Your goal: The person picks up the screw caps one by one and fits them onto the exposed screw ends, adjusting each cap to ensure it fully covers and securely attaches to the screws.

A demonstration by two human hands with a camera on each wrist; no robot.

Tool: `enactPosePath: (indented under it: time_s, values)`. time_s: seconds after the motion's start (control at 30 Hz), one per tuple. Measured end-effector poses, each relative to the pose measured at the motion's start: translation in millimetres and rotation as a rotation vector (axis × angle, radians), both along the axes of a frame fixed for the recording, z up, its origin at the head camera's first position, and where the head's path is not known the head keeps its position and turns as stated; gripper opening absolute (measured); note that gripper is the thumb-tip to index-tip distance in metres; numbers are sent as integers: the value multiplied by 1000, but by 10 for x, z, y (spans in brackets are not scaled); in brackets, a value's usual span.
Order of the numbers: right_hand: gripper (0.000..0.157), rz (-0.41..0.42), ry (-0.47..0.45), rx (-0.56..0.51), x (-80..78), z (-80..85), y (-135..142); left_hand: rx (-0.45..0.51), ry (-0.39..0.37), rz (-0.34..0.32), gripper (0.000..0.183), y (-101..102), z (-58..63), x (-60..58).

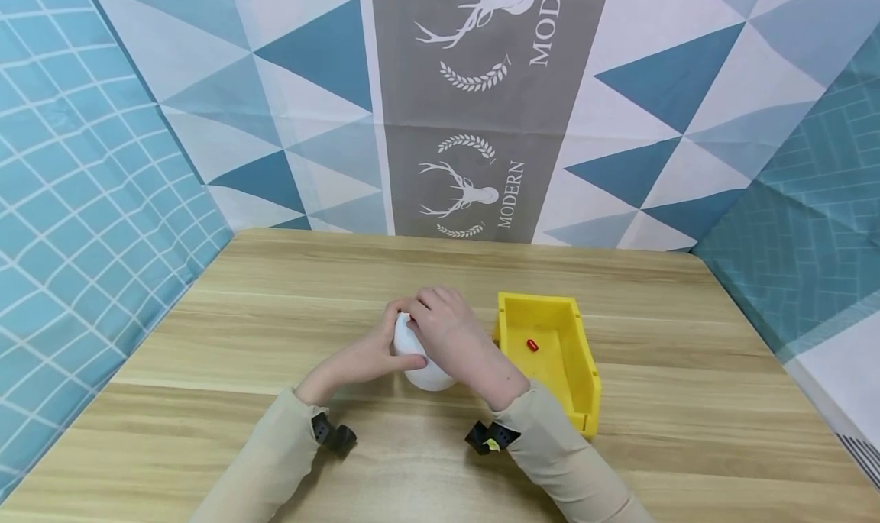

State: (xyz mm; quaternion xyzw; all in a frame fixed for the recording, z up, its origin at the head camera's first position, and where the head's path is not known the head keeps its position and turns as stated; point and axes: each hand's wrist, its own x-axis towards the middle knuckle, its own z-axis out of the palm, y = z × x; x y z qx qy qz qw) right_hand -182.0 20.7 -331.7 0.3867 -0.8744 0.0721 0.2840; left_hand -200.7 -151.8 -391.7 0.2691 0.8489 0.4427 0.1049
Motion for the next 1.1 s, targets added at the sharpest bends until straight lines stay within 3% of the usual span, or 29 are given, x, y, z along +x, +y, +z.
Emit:
enactPosePath:
  time_s: [0.47, 0.77, 0.93, 1.1]
  values:
    - [23, 62, -58, -120, 15, 19, 69, 8, -5, 0, 84, -6, 5, -1]
    - [33, 40, -146, -159, 21, 96, 200, 28, 10, 6, 89, -4, -2, 0]
    - [28, 17, -184, -175, -15, 167, 355, 30, -30, 27, 92, 7, 5, -7]
    - [19, -18, -158, -193, -61, 227, 540, 12, -49, 53, 97, 15, 14, -1]
